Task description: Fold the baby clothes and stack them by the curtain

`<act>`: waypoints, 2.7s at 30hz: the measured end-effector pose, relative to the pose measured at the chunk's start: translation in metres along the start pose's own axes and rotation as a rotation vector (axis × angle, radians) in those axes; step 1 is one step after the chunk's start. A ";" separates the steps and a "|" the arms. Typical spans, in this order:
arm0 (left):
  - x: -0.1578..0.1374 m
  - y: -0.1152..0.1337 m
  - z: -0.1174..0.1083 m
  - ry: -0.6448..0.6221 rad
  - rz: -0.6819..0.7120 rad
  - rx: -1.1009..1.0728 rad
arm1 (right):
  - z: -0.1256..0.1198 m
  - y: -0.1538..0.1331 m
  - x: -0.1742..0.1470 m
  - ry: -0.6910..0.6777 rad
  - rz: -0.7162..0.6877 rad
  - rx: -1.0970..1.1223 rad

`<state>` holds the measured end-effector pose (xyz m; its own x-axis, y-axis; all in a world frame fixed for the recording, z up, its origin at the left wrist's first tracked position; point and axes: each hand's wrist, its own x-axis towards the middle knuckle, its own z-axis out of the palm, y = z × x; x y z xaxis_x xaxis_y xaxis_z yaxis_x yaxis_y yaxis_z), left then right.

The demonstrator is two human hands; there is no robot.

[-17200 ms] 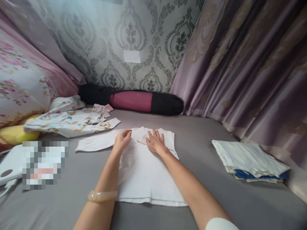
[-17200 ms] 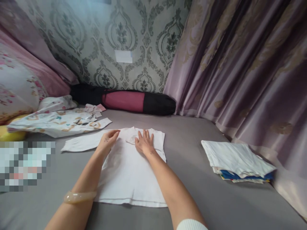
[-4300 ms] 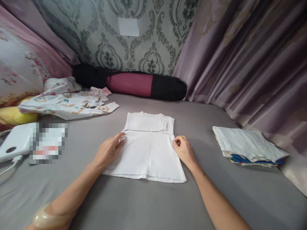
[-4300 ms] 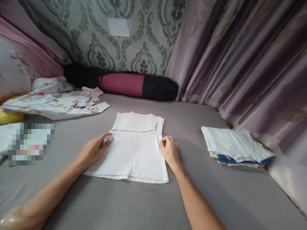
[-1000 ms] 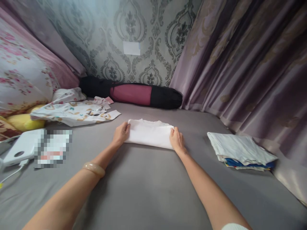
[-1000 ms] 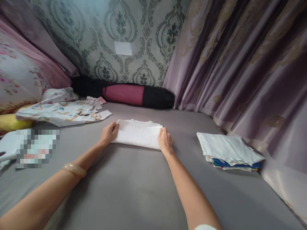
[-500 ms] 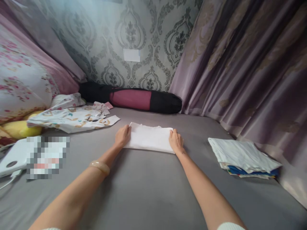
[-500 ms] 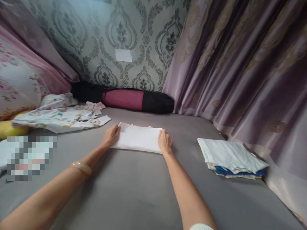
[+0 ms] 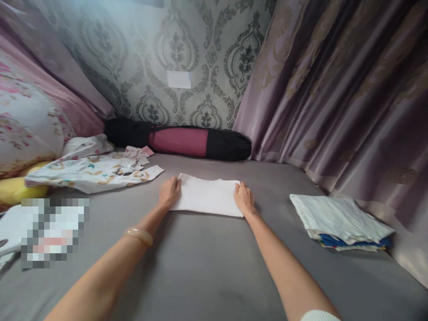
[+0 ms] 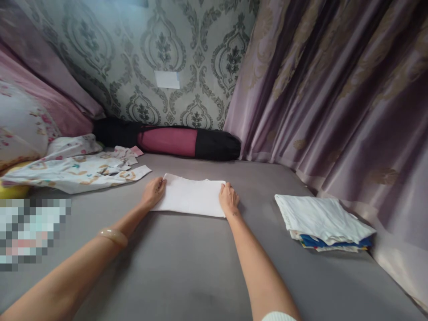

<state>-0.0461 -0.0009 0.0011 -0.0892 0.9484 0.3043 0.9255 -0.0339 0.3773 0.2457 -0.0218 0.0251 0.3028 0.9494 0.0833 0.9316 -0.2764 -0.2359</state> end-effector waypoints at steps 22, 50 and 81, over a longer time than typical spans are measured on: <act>-0.002 0.004 -0.011 -0.010 -0.097 -0.003 | -0.017 -0.002 0.003 -0.025 0.091 0.099; -0.031 0.079 0.026 -0.195 0.280 0.171 | 0.027 -0.069 -0.037 -0.073 -0.515 0.000; -0.032 0.046 0.014 -0.058 0.067 0.277 | 0.037 -0.051 -0.034 0.055 -0.244 -0.008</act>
<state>0.0044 -0.0280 -0.0036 -0.0108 0.9638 0.2666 0.9946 -0.0172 0.1025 0.1804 -0.0341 -0.0012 0.0792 0.9787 0.1894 0.9801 -0.0417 -0.1943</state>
